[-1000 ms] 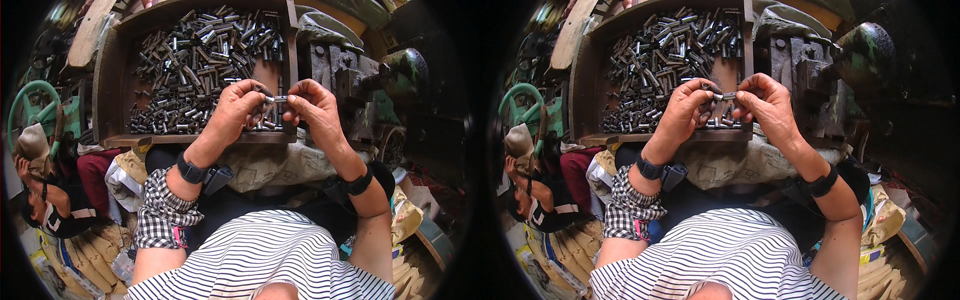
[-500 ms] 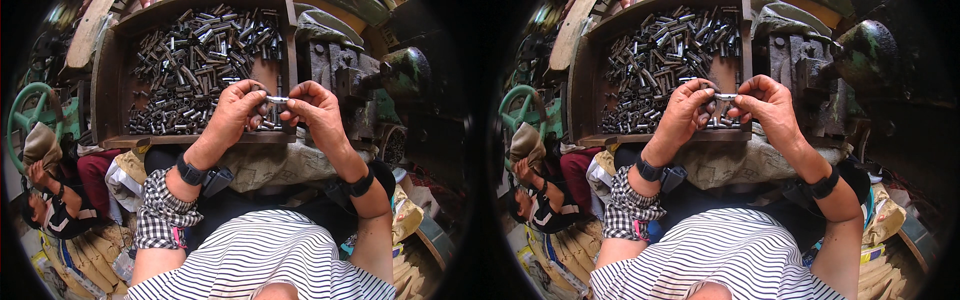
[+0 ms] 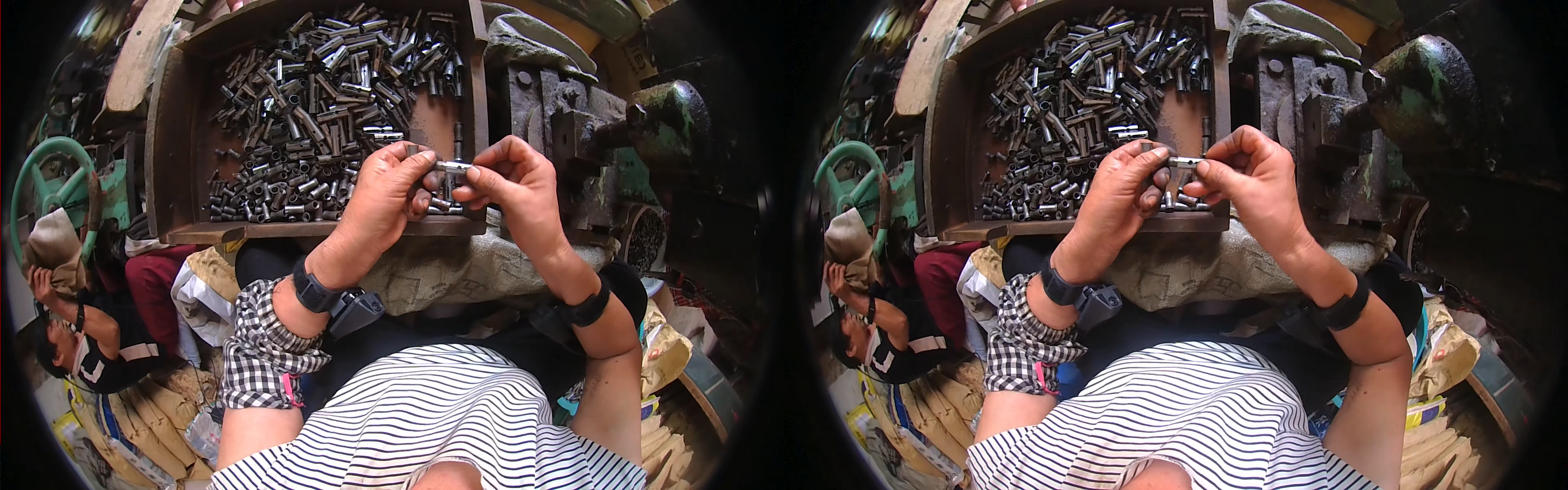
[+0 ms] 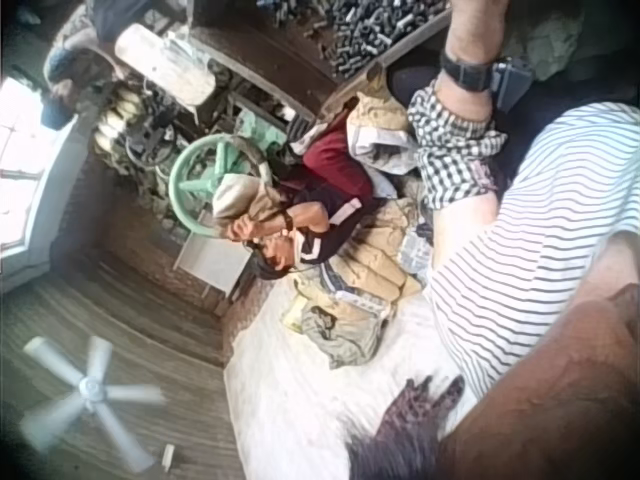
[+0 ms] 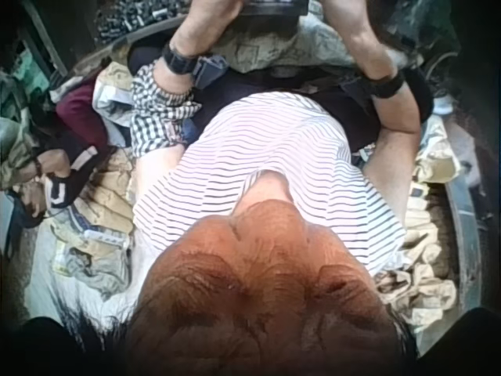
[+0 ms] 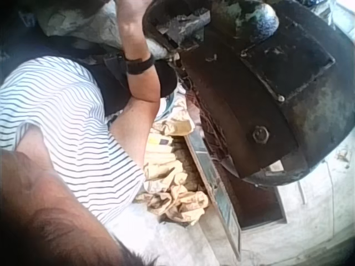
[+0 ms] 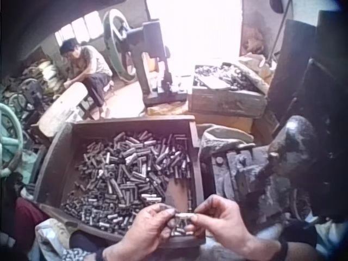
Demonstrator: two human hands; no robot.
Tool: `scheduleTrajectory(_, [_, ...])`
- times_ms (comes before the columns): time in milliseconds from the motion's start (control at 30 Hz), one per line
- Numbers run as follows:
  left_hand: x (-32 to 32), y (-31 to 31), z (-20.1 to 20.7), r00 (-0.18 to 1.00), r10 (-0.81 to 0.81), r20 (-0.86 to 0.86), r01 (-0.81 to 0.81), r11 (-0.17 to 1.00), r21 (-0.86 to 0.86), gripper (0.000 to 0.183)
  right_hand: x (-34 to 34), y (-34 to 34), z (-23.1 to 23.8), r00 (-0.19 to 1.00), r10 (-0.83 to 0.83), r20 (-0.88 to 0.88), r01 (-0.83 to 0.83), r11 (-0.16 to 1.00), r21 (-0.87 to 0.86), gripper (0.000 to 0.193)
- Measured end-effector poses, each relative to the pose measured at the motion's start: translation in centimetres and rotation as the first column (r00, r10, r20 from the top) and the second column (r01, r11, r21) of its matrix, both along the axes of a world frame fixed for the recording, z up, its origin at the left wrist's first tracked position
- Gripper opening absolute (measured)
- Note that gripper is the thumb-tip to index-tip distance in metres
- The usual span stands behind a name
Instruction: Checking and sorting small cylindrical metal components before or after a machining step.
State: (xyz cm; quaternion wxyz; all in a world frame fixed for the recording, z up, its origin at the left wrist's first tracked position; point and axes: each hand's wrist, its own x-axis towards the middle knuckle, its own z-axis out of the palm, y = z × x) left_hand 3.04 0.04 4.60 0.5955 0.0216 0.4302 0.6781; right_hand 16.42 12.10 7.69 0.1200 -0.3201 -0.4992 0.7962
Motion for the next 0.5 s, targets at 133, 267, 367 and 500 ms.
scheduleTrajectory(133, [0.1, -0.1, 0.2, 0.999, 0.008, -0.049, -0.007, 1.0, 0.015, 0.012, -0.1, 0.0, -0.1, 1.0, 0.018, -0.017, -0.012, 0.959, 0.282, 0.011])
scheduleTrajectory(267, [0.2, -0.2, 0.3, 0.998, -0.036, -0.057, 0.039, 0.999, 0.036, 0.013, 0.2, 0.8, -0.4, 0.999, -0.034, -0.041, 0.034, 0.999, -0.019, 0.01])
scheduleTrajectory(367, [0.2, 0.0, 0.2, 0.999, 0.029, 0.014, -0.03, 0.992, 0.125, 0.012, 0.1, 0.9, -0.7, 0.994, -0.07, -0.081, 0.069, 0.997, -0.024, 0.012])
scheduleTrajectory(500, [0.1, -0.1, 0.1, 1.0, -0.002, 0.012, 0.0, 0.991, 0.132, 0.013, 0.0, 1.0, -0.4, 0.996, -0.051, -0.075, 0.053, 0.998, 0.026, 0.014])
